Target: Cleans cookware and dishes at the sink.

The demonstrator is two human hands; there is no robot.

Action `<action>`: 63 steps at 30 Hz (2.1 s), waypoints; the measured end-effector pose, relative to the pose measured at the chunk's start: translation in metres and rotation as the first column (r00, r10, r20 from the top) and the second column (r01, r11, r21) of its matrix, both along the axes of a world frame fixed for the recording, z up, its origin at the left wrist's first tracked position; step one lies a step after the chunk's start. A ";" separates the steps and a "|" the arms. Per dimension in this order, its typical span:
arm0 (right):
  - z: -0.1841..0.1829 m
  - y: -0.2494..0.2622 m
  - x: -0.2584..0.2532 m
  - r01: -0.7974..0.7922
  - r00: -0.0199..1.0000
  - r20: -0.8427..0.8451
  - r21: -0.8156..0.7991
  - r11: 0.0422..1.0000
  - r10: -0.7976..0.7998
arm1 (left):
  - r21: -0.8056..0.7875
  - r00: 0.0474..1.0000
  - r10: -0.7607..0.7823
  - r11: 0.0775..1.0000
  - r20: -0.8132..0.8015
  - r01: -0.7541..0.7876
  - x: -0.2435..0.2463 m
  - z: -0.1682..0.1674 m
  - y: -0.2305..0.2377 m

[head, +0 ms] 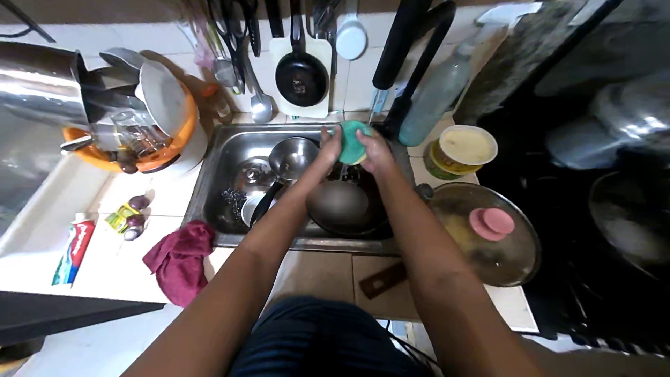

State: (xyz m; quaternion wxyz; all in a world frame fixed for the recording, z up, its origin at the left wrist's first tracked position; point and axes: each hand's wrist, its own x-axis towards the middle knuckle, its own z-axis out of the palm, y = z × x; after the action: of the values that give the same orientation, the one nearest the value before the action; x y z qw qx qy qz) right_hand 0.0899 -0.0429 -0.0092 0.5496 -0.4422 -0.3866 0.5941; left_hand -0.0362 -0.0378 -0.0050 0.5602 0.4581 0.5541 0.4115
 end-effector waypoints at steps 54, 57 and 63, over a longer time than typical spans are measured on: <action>-0.017 -0.003 0.001 0.190 0.679 -0.679 -0.206 0.960 -0.280 | -0.157 0.800 0.085 0.987 0.594 0.012 -0.026 -0.003 -0.008; -0.010 -0.004 -0.007 0.111 0.665 -0.716 -0.186 0.976 -0.212 | -0.184 0.808 0.117 0.983 0.578 -0.011 -0.044 -0.012 -0.014; 0.001 0.001 -0.019 0.035 0.617 -0.778 -0.124 0.992 -0.119 | -0.148 0.837 0.075 0.989 0.542 0.008 -0.071 -0.024 -0.035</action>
State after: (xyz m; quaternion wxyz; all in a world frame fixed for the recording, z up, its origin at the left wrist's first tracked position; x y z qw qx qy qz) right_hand 0.0710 -0.0422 -0.0080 0.6662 -0.1812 -0.0600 0.7209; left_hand -0.1070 -0.0723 -0.0292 0.7192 0.2703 0.4077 0.4934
